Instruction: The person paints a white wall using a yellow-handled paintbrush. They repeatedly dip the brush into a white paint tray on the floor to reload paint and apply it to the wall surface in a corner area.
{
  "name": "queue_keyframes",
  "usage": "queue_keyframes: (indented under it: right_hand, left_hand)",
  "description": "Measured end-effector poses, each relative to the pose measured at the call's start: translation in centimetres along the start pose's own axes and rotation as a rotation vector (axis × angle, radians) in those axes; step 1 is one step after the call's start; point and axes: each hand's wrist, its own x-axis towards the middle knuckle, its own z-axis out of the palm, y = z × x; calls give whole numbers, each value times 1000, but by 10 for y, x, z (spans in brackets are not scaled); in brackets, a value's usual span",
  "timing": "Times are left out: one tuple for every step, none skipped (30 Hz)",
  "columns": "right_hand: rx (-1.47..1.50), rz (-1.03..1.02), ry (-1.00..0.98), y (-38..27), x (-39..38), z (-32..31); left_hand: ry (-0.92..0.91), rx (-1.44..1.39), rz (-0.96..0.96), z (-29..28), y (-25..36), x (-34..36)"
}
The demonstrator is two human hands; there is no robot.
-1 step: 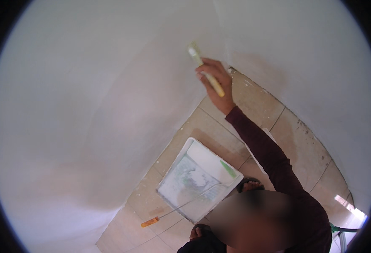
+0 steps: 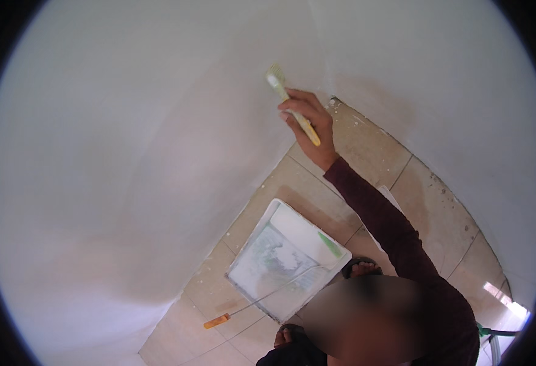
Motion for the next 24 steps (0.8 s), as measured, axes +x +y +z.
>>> queue_keyframes:
  right_hand:
    - [58,32,-57,-4,-4,-2]
    - [116,65,-113,-7,-7,-5]
    - [174,98,-170,-8,-7,-8]
    - [218,100,-220,-7,-5,-14]
    - [271,101,-270,-3,0,-19]
    - [325,101,-321,1,6,-24]
    - [286,133,-335,4,16,-30]
    - [318,230,-286,7,28,-40]
    - [351,328,-237,12,41,-49]
    - [383,424,-186,16,52,-56]
    - [377,406,-135,21,61,-60]
    - [370,387,-84,26,68,-63]
    - [367,369,-34,25,73,-61]
    - [337,353,27,21,73,-58]
    - [306,337,88,16,72,-55]
    - [264,321,154,11,72,-55]
    - [199,211,150,14,69,-52]
    - [133,100,146,20,63,-47]
    - [73,-8,142,22,59,-40]
    - [-28,-116,87,11,55,-28]
    - [-131,-224,33,-4,47,-17]
    - [-65,-175,-51,-21,38,-7]
    - [-3,-127,-134,-37,29,0]
    - [47,-78,-217,-47,27,-2]
  left_hand:
    - [19,-22,34,0,6,-2]
    - [37,-44,67,0,13,-5]
    - [57,-65,100,0,17,-6]
    - [35,-56,88,-1,17,-6]
    - [22,-48,74,-2,14,-4]
    - [10,-40,58,-2,11,-3]
    - [22,-66,54,-2,12,-4]
    - [18,-90,55,-2,14,-5]
    - [14,-114,56,-2,16,-6]
    - [20,-127,78,1,11,-5]
    - [35,-140,96,4,4,-3]
    - [50,-154,115,6,-3,-1]
    - [53,-143,104,5,1,-2]
    - [55,-132,93,4,5,-4]
    - [57,-122,82,2,9,-5]
    - [49,-111,85,1,10,-5]
    - [39,-100,88,0,12,-4]
    - [29,-89,93,0,13,-4]
    - [20,-83,77,-3,19,-6]
    - [16,-79,58,-5,27,-9]
    - [11,-74,40,-7,32,-10]
    - [27,-59,44,-5,26,-9]
    - [38,-43,48,-2,15,-7]
    - [39,-27,58,1,7,-4]
